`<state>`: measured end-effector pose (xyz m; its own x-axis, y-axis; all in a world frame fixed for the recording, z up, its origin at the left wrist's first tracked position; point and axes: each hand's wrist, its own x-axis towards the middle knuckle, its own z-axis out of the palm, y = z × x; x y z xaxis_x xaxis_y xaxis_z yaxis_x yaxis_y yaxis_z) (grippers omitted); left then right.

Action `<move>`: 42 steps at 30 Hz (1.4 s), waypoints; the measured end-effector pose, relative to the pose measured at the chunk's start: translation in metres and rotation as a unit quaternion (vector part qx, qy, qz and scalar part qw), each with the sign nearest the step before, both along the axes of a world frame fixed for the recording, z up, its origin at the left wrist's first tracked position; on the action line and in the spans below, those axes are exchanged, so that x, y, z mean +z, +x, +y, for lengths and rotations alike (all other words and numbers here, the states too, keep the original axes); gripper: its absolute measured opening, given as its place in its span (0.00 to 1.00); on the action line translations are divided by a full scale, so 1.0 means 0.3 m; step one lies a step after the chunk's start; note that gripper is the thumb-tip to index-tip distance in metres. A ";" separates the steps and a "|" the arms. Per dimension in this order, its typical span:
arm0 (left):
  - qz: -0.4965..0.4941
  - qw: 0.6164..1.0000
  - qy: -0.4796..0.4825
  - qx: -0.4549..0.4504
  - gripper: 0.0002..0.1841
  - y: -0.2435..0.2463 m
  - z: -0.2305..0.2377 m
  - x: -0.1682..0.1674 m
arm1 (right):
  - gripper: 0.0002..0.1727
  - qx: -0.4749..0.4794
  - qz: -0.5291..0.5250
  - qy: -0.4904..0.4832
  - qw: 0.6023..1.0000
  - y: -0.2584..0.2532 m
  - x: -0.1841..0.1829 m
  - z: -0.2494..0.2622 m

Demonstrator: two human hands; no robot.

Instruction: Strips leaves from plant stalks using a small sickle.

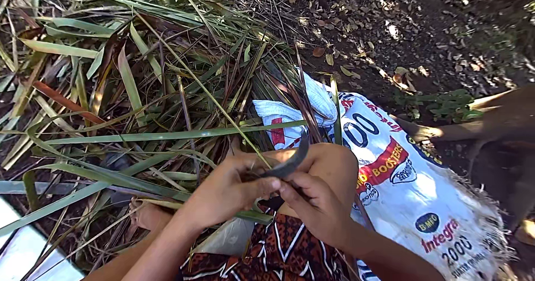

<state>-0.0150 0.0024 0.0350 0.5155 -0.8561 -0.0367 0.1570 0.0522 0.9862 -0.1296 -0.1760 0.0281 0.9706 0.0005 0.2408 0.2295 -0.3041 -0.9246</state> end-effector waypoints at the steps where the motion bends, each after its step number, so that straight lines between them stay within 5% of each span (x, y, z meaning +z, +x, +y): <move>1: 0.016 1.000 -0.002 -0.009 0.09 -0.006 -0.013 -0.002 | 0.12 -0.002 0.000 0.007 1.000 0.005 -0.001 -0.002; 6: 0.070 0.996 -0.022 0.049 0.05 -0.019 -0.007 0.032 | 0.12 0.027 -0.002 0.051 0.998 0.002 0.010 -0.006; 12: 0.054 0.963 -0.028 0.263 0.09 0.092 0.099 0.081 | 0.13 0.065 0.038 0.068 0.995 -0.060 0.006 -0.013; 18: 0.035 0.999 -0.015 0.022 0.05 0.021 0.014 0.004 | 0.13 0.152 0.120 0.238 0.952 -0.031 -0.009 -0.030; 24: 0.036 0.996 -0.011 0.084 0.06 0.041 0.045 0.054 | 0.12 0.193 0.124 0.302 0.925 -0.035 -0.016 -0.049; 31: 0.020 0.976 -0.046 0.213 0.06 0.114 0.155 0.101 | 0.14 0.142 0.058 0.129 0.980 -0.100 -0.027 -0.053; 38: -0.001 0.998 0.034 -0.049 0.05 -0.020 -0.004 0.025 | 0.14 0.028 0.002 0.007 1.000 -0.083 -0.025 -0.034; 42: 0.023 0.999 0.041 -0.011 0.05 -0.006 -0.007 0.044 | 0.13 0.016 0.003 -0.006 1.000 -0.082 -0.020 -0.044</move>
